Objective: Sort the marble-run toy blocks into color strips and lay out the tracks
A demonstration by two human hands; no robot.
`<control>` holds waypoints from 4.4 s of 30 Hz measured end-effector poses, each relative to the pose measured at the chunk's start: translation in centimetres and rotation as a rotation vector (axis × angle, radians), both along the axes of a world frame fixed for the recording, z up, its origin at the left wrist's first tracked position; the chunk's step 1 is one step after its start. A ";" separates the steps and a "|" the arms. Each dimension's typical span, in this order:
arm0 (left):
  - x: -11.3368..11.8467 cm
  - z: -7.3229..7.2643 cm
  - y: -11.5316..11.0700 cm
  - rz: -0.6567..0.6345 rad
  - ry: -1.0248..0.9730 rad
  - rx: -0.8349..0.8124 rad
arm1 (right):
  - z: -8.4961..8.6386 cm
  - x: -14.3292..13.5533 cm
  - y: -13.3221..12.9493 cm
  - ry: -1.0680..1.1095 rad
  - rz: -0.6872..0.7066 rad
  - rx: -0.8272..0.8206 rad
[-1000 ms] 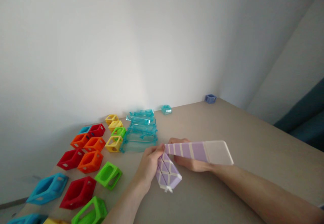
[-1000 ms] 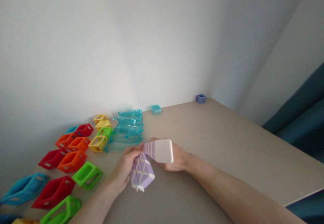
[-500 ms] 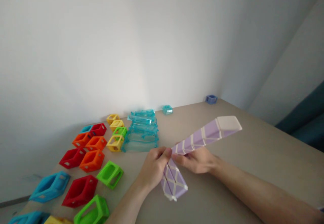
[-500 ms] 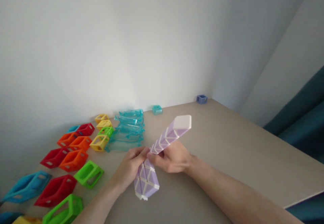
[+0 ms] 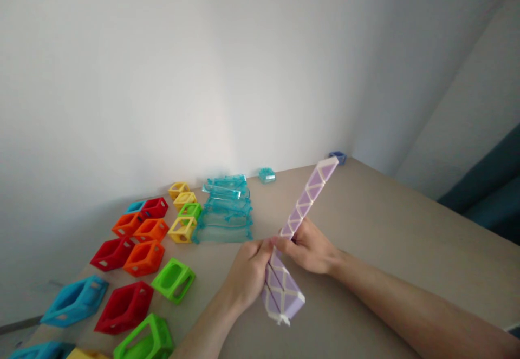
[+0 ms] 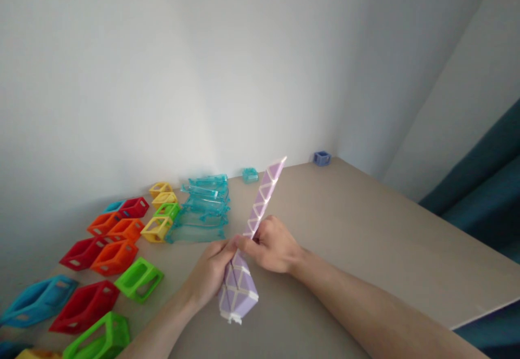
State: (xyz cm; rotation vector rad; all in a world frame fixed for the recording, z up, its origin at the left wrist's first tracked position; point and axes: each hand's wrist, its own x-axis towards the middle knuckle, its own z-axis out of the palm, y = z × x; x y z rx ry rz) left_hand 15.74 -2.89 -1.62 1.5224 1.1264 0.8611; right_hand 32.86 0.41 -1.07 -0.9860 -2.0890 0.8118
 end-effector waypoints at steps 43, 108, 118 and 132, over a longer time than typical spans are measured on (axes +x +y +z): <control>-0.7 1.4 0.2 -0.385 -0.991 -0.796 | 1.7 -0.6 -2.2 0.348 0.204 0.170; -0.7 0.8 -0.3 -0.311 -1.031 -0.687 | 0.6 1.0 -0.5 0.348 0.123 0.060; -0.1 0.9 0.0 0.265 -0.660 0.020 | 0.4 -0.1 0.1 0.452 -0.269 -0.246; 0.1 0.3 0.2 0.496 -0.278 0.217 | 0.5 -0.6 -0.1 0.528 -0.065 -0.322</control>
